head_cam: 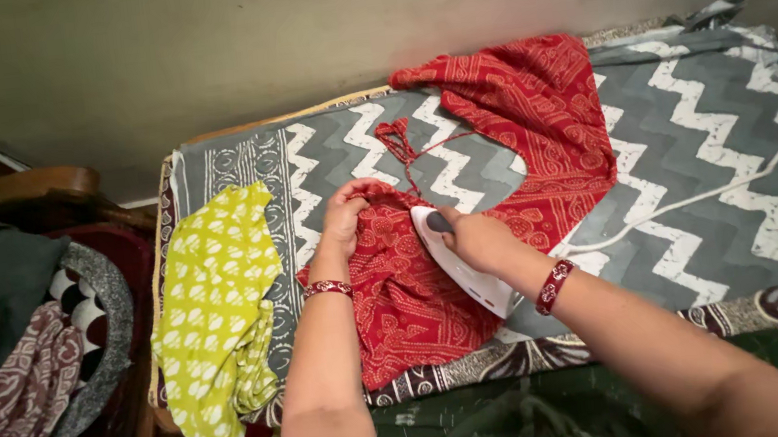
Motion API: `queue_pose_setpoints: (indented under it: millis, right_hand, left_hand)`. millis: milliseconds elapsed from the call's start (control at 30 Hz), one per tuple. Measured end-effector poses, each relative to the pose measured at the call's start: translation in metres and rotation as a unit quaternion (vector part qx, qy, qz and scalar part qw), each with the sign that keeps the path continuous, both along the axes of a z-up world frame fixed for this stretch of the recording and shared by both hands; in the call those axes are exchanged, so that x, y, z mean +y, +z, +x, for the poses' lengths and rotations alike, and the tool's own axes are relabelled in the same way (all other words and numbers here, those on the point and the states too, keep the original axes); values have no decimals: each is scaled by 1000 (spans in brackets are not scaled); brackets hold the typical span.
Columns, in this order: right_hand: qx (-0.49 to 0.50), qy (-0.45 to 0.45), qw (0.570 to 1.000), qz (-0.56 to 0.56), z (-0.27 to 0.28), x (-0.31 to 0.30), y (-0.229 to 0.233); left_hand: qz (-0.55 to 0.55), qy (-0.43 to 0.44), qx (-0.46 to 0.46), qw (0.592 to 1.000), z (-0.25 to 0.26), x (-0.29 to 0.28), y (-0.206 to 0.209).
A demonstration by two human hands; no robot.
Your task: The person irons a red patterned garment on a patterned ironing board. They repeatedly smooth the fabric with their hands, reposition the garment, and pass the iron over different sections to remove wrinkles.
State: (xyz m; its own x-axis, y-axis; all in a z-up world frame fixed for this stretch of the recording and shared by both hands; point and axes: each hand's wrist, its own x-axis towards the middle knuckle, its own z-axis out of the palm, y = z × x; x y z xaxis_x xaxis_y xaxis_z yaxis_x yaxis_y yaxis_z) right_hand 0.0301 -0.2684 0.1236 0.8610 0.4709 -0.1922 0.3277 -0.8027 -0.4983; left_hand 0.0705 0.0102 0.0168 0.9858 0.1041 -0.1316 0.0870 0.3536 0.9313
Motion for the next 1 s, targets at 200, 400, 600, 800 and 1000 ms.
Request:
queue_pose_setpoints:
  millis: [200, 400, 600, 800, 1000]
  right_hand:
    - [43, -11, 998, -34, 12, 9, -2]
    - [13, 6, 1000, 17, 35, 46, -9]
    - [53, -44, 995, -68, 0, -3, 9]
    - [37, -34, 995, -90, 7, -4, 7]
    - [1, -32, 998, -62, 51, 30, 2]
  left_hand:
    - [-60, -19, 29, 998, 12, 14, -14]
    - [238, 15, 13, 971, 54, 18, -27]
    - [576, 67, -115, 806, 70, 4, -22]
    - [645, 12, -25, 764, 58, -26, 13]
    - [601, 217, -141, 756, -8, -46, 58]
